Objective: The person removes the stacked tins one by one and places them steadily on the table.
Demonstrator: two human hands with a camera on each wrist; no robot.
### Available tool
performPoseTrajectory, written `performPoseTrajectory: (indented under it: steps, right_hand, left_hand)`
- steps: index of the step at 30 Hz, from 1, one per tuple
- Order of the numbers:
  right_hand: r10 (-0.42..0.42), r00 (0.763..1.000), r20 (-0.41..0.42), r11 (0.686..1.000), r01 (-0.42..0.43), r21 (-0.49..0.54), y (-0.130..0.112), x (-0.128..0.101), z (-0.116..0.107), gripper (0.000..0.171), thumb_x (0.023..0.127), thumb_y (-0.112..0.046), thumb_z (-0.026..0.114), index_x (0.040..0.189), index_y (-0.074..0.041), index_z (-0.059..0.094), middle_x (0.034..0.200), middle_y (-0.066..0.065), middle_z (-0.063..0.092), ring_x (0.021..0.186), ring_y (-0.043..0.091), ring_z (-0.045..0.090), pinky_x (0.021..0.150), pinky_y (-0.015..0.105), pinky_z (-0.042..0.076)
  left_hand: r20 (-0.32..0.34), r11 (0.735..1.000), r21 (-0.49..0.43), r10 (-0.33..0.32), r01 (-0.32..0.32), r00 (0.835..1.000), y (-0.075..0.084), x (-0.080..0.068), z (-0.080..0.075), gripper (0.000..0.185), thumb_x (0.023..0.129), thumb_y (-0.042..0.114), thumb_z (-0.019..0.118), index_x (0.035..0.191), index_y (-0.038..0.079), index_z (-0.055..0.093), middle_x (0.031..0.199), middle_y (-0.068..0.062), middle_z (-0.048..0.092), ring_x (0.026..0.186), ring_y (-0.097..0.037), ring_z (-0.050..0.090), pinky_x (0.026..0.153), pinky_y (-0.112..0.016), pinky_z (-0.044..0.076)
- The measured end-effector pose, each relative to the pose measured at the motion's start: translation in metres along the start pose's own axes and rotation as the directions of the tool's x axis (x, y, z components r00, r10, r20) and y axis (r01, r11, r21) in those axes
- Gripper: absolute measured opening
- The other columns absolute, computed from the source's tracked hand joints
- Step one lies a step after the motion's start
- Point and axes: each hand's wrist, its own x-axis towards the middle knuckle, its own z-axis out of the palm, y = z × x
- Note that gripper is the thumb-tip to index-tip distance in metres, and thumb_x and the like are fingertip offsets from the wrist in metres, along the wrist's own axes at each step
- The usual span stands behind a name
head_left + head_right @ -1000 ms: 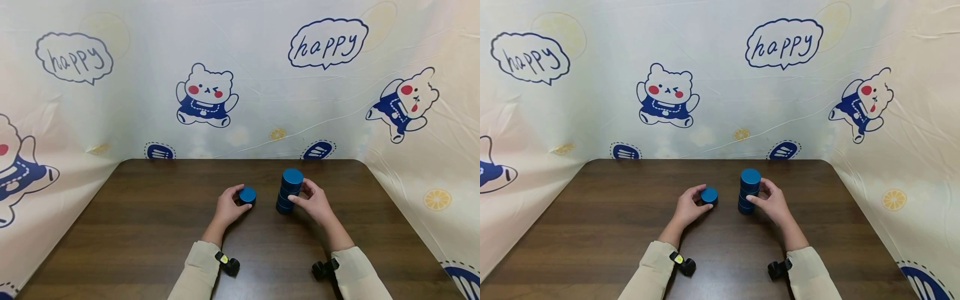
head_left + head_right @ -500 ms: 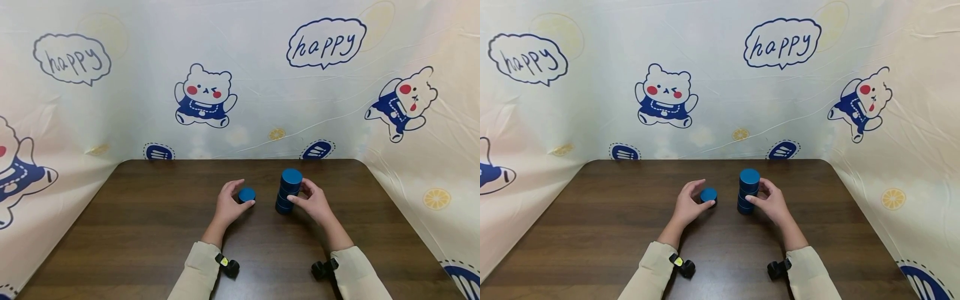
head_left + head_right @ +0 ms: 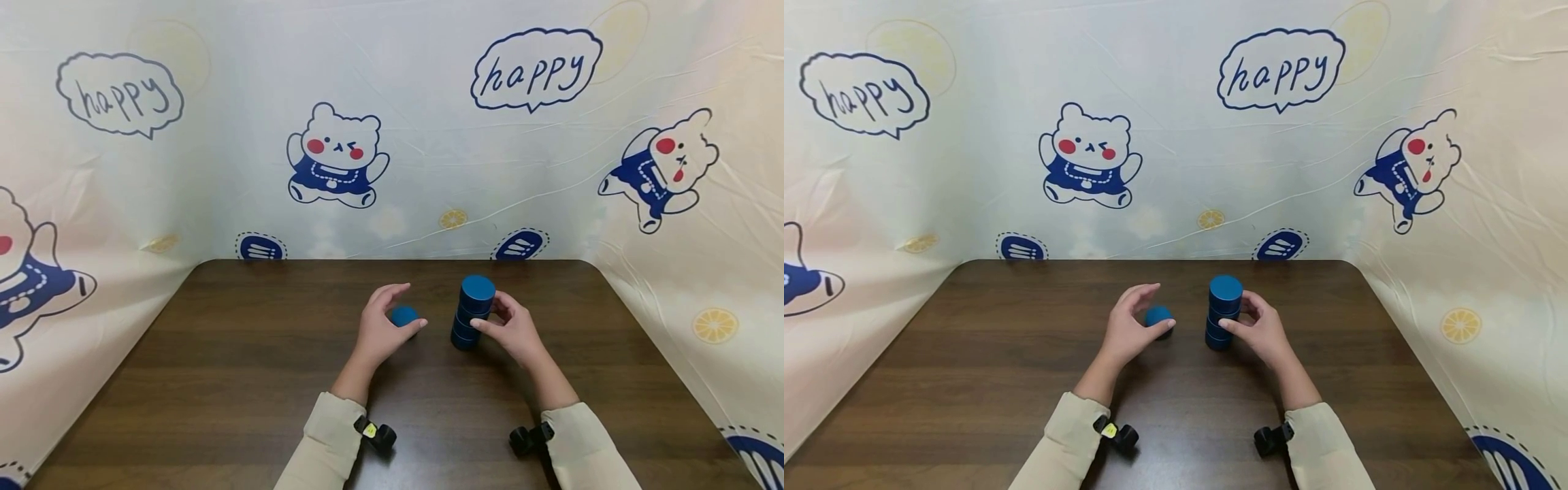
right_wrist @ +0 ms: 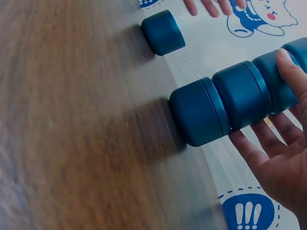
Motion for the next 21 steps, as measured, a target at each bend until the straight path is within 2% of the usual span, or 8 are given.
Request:
performPoseTrajectory:
  steps: [5, 12, 21]
  right_hand:
    - [-0.003, 1.000, -0.006, 1.000, 0.003, 0.007, 0.015, 0.005, -0.001, 0.063, 0.087, -0.020, 0.076, 0.139, -0.002, 0.046, 0.136, 0.022, 0.052, 0.126, 0.037, 0.047, 0.106, 0.057, 0.035]
    - [-0.015, 1.000, -0.015, 1.000, 0.015, -0.013, 0.019, 0.006, -0.001, 0.063, 0.086, -0.025, 0.077, 0.138, -0.003, 0.048, 0.135, 0.020, 0.053, 0.125, 0.036, 0.048, 0.106, 0.057, 0.036]
    - [-0.024, 1.000, -0.017, 1.000, 0.024, -0.016, 0.019, 0.007, -0.003, 0.064, 0.085, -0.028, 0.077, 0.137, -0.006, 0.048, 0.135, 0.018, 0.054, 0.125, 0.035, 0.049, 0.106, 0.056, 0.037]
  left_hand:
    - [0.011, 0.999, -0.013, 0.032, -0.032, 0.999, 0.013, 0.000, 0.002, 0.061, 0.075, 0.020, 0.087, 0.130, 0.014, 0.061, 0.131, -0.004, 0.054, 0.120, -0.027, 0.054, 0.102, -0.051, 0.044]
    - [0.024, 0.994, 0.013, 0.106, -0.106, 0.994, 0.027, 0.000, 0.010, 0.060, 0.075, 0.019, 0.086, 0.130, 0.013, 0.062, 0.129, -0.004, 0.055, 0.118, -0.022, 0.054, 0.099, -0.046, 0.047]
    - [0.048, 0.993, 0.006, 0.121, -0.122, 0.991, 0.035, 0.002, 0.022, 0.059, 0.077, 0.019, 0.085, 0.130, 0.012, 0.062, 0.129, -0.004, 0.056, 0.119, -0.019, 0.055, 0.100, -0.041, 0.047]
